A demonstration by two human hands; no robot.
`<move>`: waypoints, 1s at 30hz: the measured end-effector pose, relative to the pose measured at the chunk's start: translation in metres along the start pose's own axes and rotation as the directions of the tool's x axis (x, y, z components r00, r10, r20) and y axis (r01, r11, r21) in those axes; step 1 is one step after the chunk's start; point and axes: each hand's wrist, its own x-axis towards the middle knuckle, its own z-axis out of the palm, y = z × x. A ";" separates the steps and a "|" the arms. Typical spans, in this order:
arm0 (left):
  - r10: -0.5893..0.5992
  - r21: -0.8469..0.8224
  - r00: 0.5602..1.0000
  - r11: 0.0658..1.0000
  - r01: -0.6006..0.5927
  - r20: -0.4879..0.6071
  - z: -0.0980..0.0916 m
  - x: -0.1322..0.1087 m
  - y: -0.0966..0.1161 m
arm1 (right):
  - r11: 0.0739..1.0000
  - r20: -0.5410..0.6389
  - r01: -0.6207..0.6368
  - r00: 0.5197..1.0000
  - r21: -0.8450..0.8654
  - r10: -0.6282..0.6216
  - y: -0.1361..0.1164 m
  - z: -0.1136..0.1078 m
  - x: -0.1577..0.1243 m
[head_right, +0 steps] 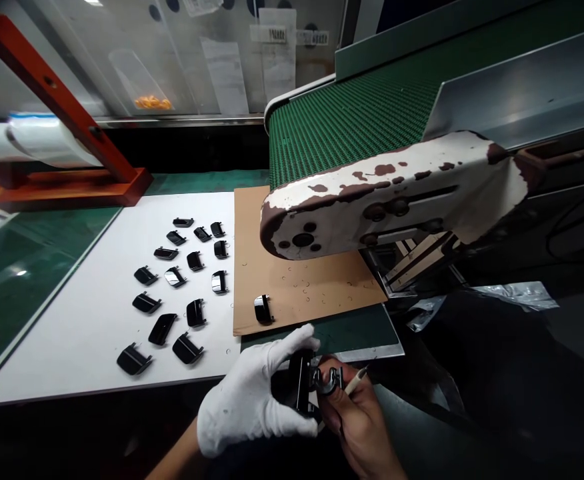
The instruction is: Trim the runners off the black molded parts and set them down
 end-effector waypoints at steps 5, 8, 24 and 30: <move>0.026 0.040 1.000 0.999 -0.026 0.002 -0.003 -0.002 0.007 | 0.999 0.074 0.012 0.997 -0.039 -0.009 0.002 -0.008 0.004; 0.040 0.084 0.999 0.996 -0.040 0.011 -0.004 -0.003 0.009 | 0.998 0.109 0.028 0.994 -0.059 -0.021 0.006 -0.015 0.008; 0.244 0.434 0.968 0.880 -0.194 -0.060 -0.006 -0.008 -0.012 | 0.968 -0.009 0.074 0.997 -0.239 -0.079 0.000 -0.022 0.009; 0.308 0.459 0.950 0.852 -0.252 -0.051 0.000 -0.015 -0.019 | 0.879 0.033 -0.031 0.998 -0.475 0.053 -0.009 -0.021 0.003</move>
